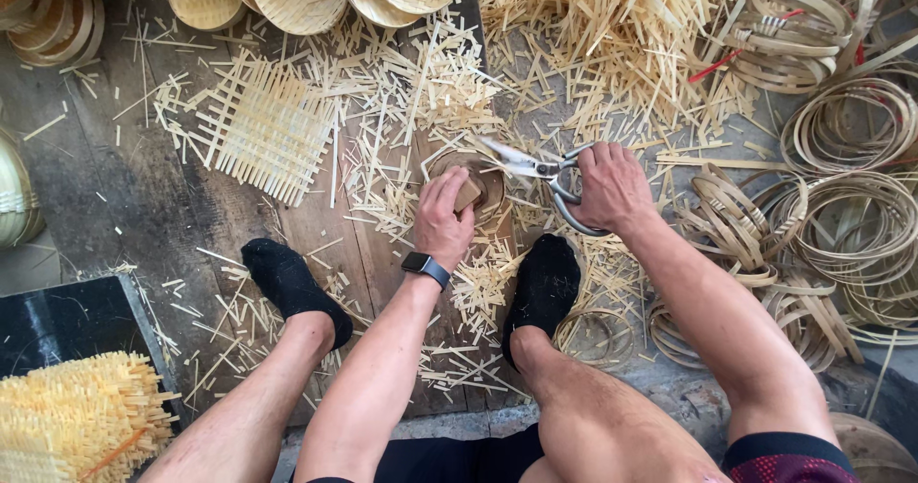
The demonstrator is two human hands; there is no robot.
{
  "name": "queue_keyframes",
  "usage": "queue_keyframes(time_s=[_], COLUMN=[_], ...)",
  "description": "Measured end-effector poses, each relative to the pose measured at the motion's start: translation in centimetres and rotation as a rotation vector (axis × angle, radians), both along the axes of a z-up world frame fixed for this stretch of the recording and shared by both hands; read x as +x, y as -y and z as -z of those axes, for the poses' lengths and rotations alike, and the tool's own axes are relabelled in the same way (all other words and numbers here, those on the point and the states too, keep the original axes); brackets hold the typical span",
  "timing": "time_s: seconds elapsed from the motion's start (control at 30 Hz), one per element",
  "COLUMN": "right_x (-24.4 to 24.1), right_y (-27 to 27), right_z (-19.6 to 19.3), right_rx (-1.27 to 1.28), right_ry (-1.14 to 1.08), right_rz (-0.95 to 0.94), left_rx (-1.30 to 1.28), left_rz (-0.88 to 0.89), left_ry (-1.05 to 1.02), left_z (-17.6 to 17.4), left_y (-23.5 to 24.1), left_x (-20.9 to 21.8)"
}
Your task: The person weaves thin bamboo strips around a small circular wooden mold to create a base, using shears to trim the excess strips.
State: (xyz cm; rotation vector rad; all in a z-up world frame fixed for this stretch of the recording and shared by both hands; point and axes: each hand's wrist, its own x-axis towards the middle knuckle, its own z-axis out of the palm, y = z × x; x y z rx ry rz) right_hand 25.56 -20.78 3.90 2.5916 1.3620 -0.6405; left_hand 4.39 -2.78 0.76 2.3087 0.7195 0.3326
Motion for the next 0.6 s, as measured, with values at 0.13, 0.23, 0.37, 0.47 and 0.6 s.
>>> queue_keyframes(time_s=[0.13, 0.23, 0.37, 0.47, 0.6], right_x=[-0.9, -0.7, -0.1, 0.1, -0.1], right_y=[0.3, 0.9, 2.1, 3.0, 3.3], right_z=[0.6, 1.6, 2.5, 3.8, 4.8], right_rx=[-0.024, -0.141, -0.221, 0.025, 0.178], right_ry=[0.000, -0.162, -0.237, -0.058, 0.237], right_rz=[0.009, 0.138, 0.336, 0.546, 0.373], left_rx=[-0.045, -0.067, -0.071, -0.101, -0.123], left_rz=[-0.015, -0.006, -0.029, -0.043, -0.122], left_ry=[-0.013, -0.010, 0.003, -0.059, -0.050], left_z=[-0.5, -0.7, -1.3, -2.0, -1.2], left_y=[0.0, -0.4, -0.4, -0.1, -1.2], left_x=[0.6, 0.3, 0.4, 0.6, 0.2])
